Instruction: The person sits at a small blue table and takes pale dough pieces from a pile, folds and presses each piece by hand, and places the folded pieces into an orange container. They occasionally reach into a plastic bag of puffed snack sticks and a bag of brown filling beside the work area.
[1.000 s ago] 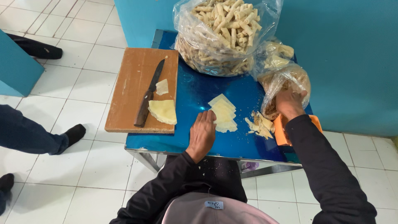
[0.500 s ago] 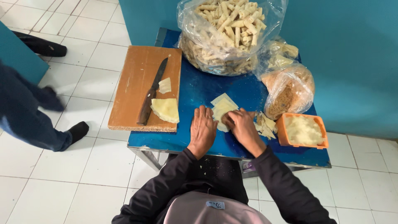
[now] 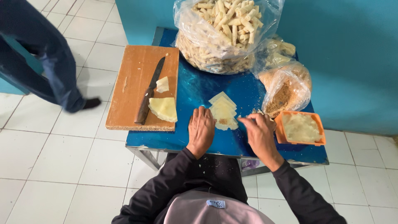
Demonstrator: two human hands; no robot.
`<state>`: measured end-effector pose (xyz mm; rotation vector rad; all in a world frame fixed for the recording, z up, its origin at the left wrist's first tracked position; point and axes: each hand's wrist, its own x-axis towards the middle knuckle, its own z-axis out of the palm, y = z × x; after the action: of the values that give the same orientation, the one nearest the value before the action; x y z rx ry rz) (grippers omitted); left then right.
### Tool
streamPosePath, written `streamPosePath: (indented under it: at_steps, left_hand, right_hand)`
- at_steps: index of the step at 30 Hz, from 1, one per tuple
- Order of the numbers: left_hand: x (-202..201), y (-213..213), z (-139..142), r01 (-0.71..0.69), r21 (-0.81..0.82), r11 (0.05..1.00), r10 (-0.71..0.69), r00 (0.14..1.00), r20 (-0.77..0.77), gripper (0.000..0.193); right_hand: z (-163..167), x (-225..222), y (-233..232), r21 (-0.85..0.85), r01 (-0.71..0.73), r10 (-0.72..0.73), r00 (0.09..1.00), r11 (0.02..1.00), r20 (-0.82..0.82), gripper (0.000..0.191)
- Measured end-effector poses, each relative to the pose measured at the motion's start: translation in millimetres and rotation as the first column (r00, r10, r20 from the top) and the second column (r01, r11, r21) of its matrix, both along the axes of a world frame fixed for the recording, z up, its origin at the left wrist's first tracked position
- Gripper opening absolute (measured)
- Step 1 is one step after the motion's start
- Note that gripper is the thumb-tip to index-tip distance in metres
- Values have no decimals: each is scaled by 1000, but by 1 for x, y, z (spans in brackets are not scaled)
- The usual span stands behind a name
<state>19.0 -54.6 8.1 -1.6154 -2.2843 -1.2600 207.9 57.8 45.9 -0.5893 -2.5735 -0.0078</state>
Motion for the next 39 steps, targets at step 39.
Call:
streamPosePath:
  at_steps: [39]
  left_hand:
    - [-20,18,3,449,47,893,-449,875,180,10]
  right_hand:
    - [-7,-26,6,-248,-119,112,993,962,-43,17]
